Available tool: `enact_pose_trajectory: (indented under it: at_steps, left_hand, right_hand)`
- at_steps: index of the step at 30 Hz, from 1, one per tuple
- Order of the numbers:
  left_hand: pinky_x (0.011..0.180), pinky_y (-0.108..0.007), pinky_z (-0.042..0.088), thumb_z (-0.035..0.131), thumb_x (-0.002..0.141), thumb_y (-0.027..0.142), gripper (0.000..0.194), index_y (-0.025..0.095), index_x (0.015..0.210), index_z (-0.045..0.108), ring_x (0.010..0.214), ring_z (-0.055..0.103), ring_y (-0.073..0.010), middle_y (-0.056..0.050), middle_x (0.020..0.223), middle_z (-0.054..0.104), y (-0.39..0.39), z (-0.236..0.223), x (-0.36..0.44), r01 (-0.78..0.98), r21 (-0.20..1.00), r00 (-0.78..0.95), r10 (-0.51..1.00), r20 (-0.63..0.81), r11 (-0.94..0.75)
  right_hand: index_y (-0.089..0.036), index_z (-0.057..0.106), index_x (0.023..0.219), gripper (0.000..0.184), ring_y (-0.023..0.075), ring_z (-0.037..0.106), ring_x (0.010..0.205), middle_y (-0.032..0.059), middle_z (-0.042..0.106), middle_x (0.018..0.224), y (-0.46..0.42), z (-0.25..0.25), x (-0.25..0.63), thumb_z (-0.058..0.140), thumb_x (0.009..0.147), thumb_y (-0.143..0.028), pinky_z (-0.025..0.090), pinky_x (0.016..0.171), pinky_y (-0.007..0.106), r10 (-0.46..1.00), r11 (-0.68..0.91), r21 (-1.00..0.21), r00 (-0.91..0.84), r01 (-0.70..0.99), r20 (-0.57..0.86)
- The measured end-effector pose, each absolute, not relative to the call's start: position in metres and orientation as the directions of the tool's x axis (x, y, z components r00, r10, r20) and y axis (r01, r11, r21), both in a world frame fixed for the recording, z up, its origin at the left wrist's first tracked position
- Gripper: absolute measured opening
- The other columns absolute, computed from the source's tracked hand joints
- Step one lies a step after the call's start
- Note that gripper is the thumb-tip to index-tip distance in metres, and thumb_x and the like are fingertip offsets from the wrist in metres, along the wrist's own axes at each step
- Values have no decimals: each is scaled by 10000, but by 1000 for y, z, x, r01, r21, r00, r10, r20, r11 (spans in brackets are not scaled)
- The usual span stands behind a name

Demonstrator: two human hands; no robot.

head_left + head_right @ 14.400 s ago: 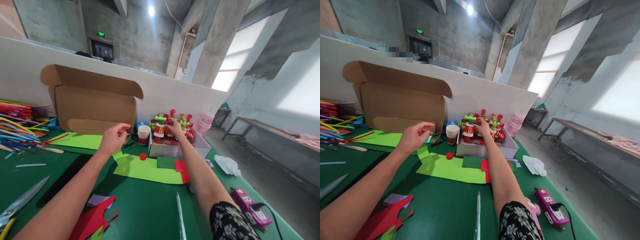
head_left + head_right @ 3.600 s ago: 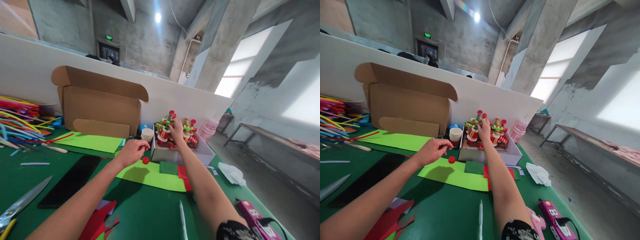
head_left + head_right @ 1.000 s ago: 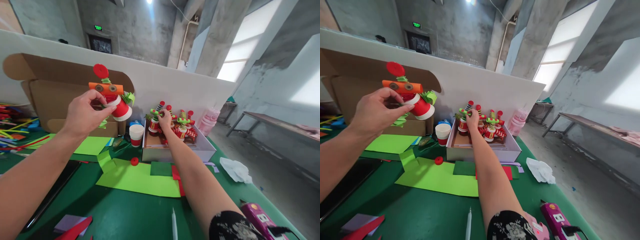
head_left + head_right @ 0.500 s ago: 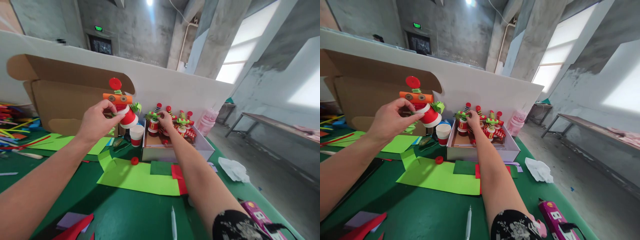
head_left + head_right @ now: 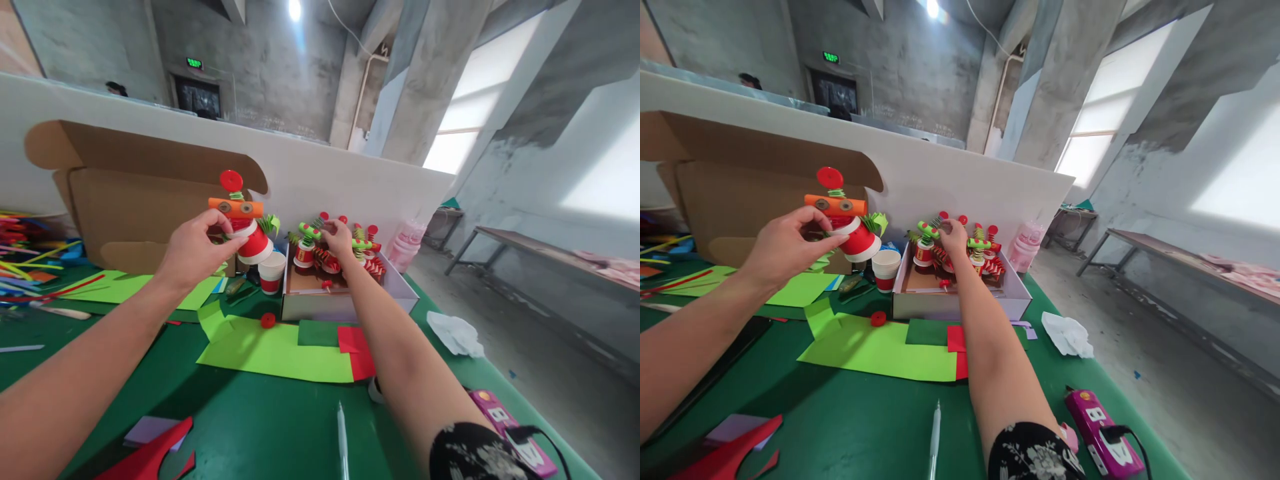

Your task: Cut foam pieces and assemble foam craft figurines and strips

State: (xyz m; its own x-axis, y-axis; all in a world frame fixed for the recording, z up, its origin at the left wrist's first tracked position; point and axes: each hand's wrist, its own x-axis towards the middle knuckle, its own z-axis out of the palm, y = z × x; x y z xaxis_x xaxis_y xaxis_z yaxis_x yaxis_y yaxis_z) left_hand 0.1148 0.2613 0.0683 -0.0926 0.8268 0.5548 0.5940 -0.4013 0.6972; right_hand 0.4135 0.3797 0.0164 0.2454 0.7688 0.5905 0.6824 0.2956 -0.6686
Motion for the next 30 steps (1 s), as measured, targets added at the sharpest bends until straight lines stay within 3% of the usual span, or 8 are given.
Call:
enact_pose_trajectory:
  at_steps: [4, 8, 12, 15, 19, 23, 30]
  left_hand:
    - [617, -275, 392, 688, 674, 383, 214, 237, 688, 533, 655, 543, -146, 43, 693, 603, 274, 67, 132, 588, 683, -10, 841, 541, -432]
    - [626, -283, 401, 661, 694, 376, 196, 239, 704, 520, 679, 570, -173, 22, 696, 631, 298, 53, 177, 645, 598, 172, 854, 492, -475]
    - [683, -295, 427, 614, 768, 392, 175, 237, 748, 536, 797, 633, -216, -20, 823, 702, 314, 28, 223, 793, 397, 315, 869, 382, -462]
    - [750, -341, 429, 607, 784, 352, 138, 230, 750, 554, 875, 650, -263, -58, 890, 727, 319, 11, 242, 822, 340, 341, 873, 350, -457]
    - [866, -450, 399, 628, 777, 335, 117, 235, 750, 574, 923, 635, -307, -63, 846, 737, 323, -3, 248, 858, 277, 342, 883, 321, -433]
    - [945, -527, 323, 609, 779, 248, 26, 254, 804, 605, 1053, 573, -335, -79, 972, 748, 332, -6, 244, 877, 211, 347, 872, 345, -432]
    - [911, -518, 318, 586, 773, 247, 97, 253, 859, 629, 1022, 573, -358, -104, 908, 731, 340, -10, 239, 900, 159, 332, 874, 355, -406]
  right_hand:
    - [-148, 676, 959, 220, 199, 664, 889, 87, 739, 970, 348, 23, 412, 500, 837, -196, 495, 845, 304, 641, 162, -770, 528, 617, 558]
    - [-165, 689, 937, 206, 195, 675, 891, 70, 748, 952, 307, 13, 402, 507, 844, -194, 488, 816, 272, 702, 31, -769, 534, 638, 471]
    - [-228, 704, 936, 205, 197, 688, 913, 41, 755, 953, 269, -3, 391, 510, 874, -204, 482, 749, 264, 833, -149, -647, 447, 748, 326]
    - [-255, 707, 971, 219, 214, 692, 936, 51, 755, 995, 250, -10, 385, 501, 901, -231, 469, 704, 271, 880, -277, -505, 427, 818, 209]
    - [-266, 699, 1021, 237, 213, 692, 962, 54, 752, 1034, 242, -12, 382, 486, 920, -239, 459, 701, 268, 905, -281, -411, 382, 867, 187]
    - [-283, 700, 1010, 230, 207, 692, 967, 40, 752, 1038, 245, -12, 382, 489, 922, -261, 455, 700, 263, 914, -279, -397, 368, 874, 168]
    - [-277, 706, 1035, 257, 228, 692, 984, 64, 750, 1047, 248, -15, 382, 476, 920, -281, 471, 708, 286, 929, -262, -389, 340, 883, 146]
